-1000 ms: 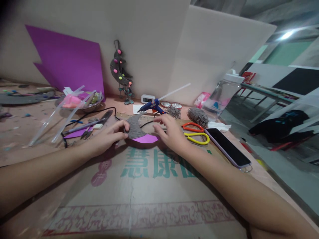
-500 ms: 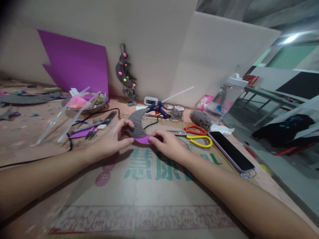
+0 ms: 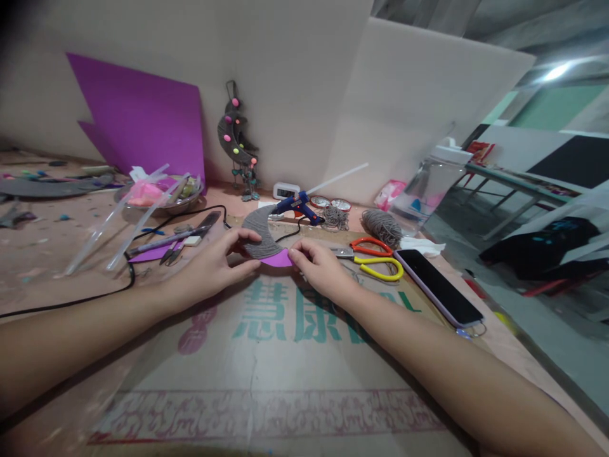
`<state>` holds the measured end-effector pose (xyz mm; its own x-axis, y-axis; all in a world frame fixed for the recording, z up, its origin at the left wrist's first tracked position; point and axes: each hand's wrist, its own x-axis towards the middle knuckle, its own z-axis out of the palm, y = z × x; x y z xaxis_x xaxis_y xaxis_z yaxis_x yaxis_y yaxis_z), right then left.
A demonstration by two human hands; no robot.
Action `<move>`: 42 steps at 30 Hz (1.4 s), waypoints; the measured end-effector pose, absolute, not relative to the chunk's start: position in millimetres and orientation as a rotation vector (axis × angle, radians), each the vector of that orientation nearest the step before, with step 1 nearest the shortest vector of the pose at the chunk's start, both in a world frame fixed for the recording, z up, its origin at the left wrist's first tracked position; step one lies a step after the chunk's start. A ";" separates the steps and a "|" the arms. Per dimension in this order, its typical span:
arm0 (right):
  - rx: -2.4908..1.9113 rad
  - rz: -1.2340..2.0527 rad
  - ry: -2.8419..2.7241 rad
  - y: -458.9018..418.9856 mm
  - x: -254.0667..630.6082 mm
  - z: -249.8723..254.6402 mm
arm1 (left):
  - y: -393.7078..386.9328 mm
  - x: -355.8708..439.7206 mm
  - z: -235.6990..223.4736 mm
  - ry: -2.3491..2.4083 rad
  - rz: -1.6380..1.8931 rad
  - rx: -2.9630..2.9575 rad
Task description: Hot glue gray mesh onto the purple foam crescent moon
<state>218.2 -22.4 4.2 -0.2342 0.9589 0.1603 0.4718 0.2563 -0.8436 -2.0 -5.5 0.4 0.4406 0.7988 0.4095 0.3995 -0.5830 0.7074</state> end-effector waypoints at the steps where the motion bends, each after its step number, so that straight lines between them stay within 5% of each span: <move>1: -1.307 0.886 -1.824 -22.5 217.9 4.4 | -5.5 -2.0 0.6 1.013 1.017 2.181; 42: -1.373 0.785 -1.864 -21.4 219.4 6.8 | -4.1 -2.8 1.0 1.003 0.998 2.191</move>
<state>219.4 -21.4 6.8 -0.2097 0.9627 0.1709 0.5502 0.2606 -0.7933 -2.8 -4.1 1.0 0.4520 0.7959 0.4028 0.4069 -0.5858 0.7009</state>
